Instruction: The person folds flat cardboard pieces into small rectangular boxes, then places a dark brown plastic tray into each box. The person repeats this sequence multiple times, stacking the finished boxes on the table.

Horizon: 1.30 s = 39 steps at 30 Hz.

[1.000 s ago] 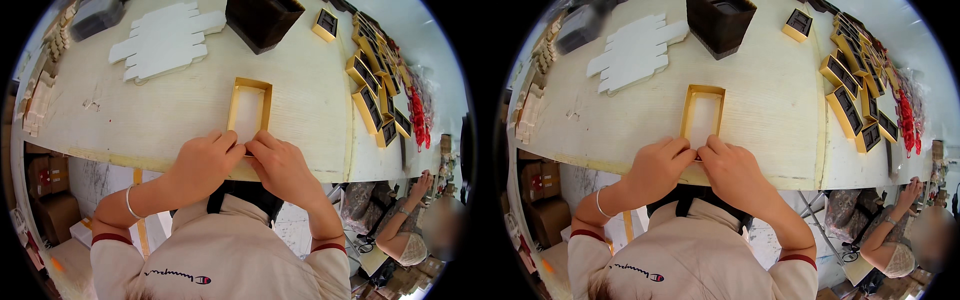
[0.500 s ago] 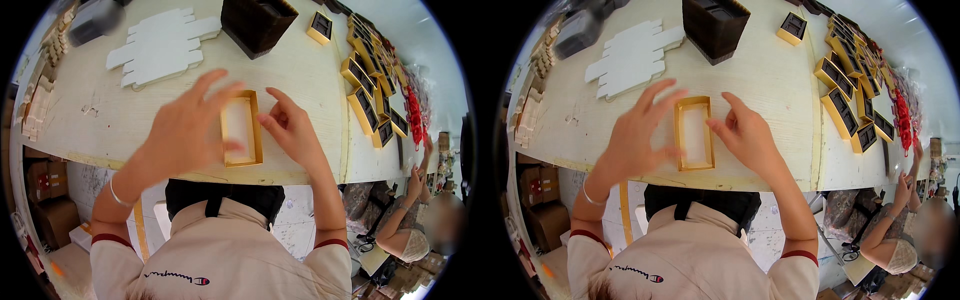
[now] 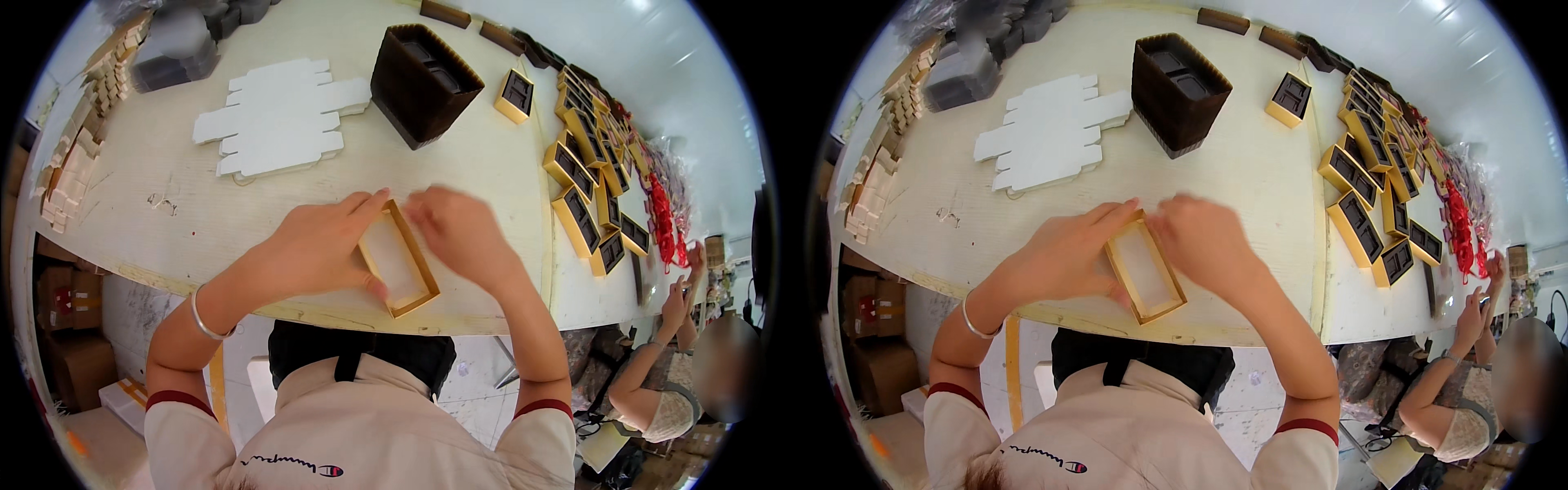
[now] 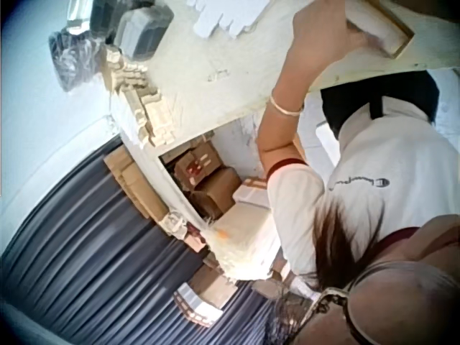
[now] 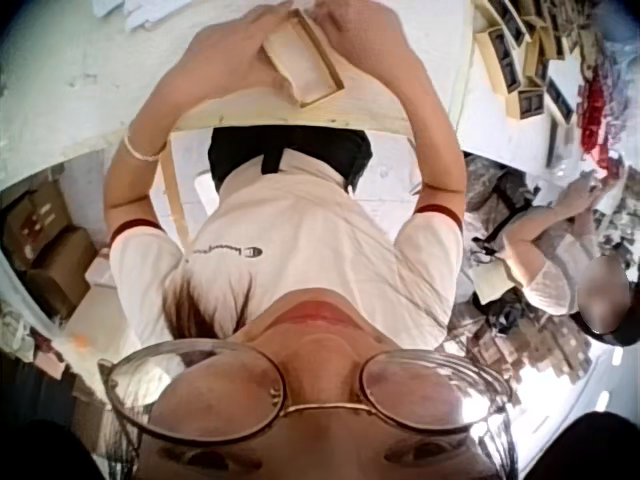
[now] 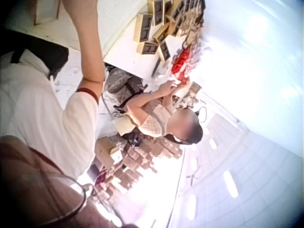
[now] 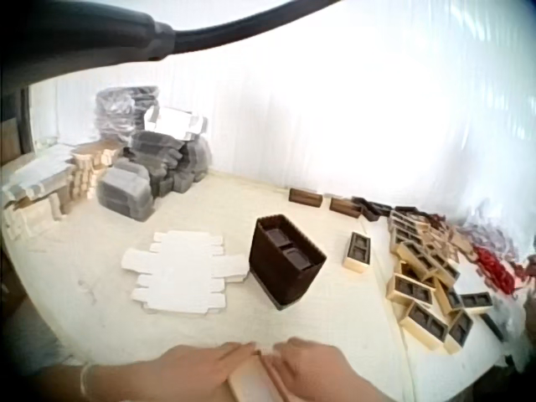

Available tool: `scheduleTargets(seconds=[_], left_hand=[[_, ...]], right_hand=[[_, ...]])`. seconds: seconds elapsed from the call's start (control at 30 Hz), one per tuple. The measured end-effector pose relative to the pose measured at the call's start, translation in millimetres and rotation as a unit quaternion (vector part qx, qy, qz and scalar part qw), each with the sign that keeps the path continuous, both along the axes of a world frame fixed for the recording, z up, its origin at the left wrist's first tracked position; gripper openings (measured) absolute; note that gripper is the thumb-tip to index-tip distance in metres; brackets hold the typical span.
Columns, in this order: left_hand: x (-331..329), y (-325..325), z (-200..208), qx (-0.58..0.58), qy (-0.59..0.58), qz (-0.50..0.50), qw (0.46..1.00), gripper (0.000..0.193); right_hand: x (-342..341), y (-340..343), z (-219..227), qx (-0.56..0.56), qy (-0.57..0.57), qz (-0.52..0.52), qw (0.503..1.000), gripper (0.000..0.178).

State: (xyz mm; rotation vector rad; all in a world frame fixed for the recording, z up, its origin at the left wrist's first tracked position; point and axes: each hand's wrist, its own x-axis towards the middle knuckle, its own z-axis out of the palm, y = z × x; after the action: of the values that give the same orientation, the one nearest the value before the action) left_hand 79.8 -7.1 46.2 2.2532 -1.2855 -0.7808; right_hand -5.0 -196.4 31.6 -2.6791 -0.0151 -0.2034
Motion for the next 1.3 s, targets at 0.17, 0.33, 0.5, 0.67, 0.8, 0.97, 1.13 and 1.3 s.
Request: scheduleTargets(seconds=[0.17, 0.33, 0.5, 0.67, 0.8, 0.97, 1.13, 1.3], left_hand=[[3, 6, -11, -0.160, -0.184, -0.102, 0.964, 0.101], [-5, 5, -32, -0.106, -0.233, -0.084, 0.963, 0.093], [-47, 23, -20, -0.024, -0.214, -0.031, 0.976, 0.093], [-46, 34, -7, -0.136, -0.214, 0.012, 0.967, 0.090], [-25, 39, 3, -0.347, -0.276, 0.088, 0.892, 0.093], [-49, 42, 10, -0.297, -0.322, 0.005, 0.899, 0.093], [-89, 29, -10, -0.247, -0.166, 0.049, 0.953, 0.081], [-66, 49, -8, -0.343, -0.120, 0.205, 0.909, 0.069]], right_hand=[[48, -25, 41, -0.177, -0.359, -0.032, 0.916, 0.014], [79, -41, 45, -0.220, -0.242, -0.028, 0.945, 0.014], [78, -40, 73, -0.008, -0.063, -0.084, 0.994, 0.018], [60, -59, 70, 0.064, -0.293, -0.002, 0.954, 0.010], [-12, -49, 91, 0.389, -0.217, 0.026, 0.895, 0.014], [-49, -40, 53, 0.522, 0.124, -0.045, 0.843, 0.027], [-32, -40, 14, 0.568, 0.214, -0.082, 0.791, 0.027], [-33, -48, -9, 0.406, 0.156, 0.180, 0.882, 0.018]])
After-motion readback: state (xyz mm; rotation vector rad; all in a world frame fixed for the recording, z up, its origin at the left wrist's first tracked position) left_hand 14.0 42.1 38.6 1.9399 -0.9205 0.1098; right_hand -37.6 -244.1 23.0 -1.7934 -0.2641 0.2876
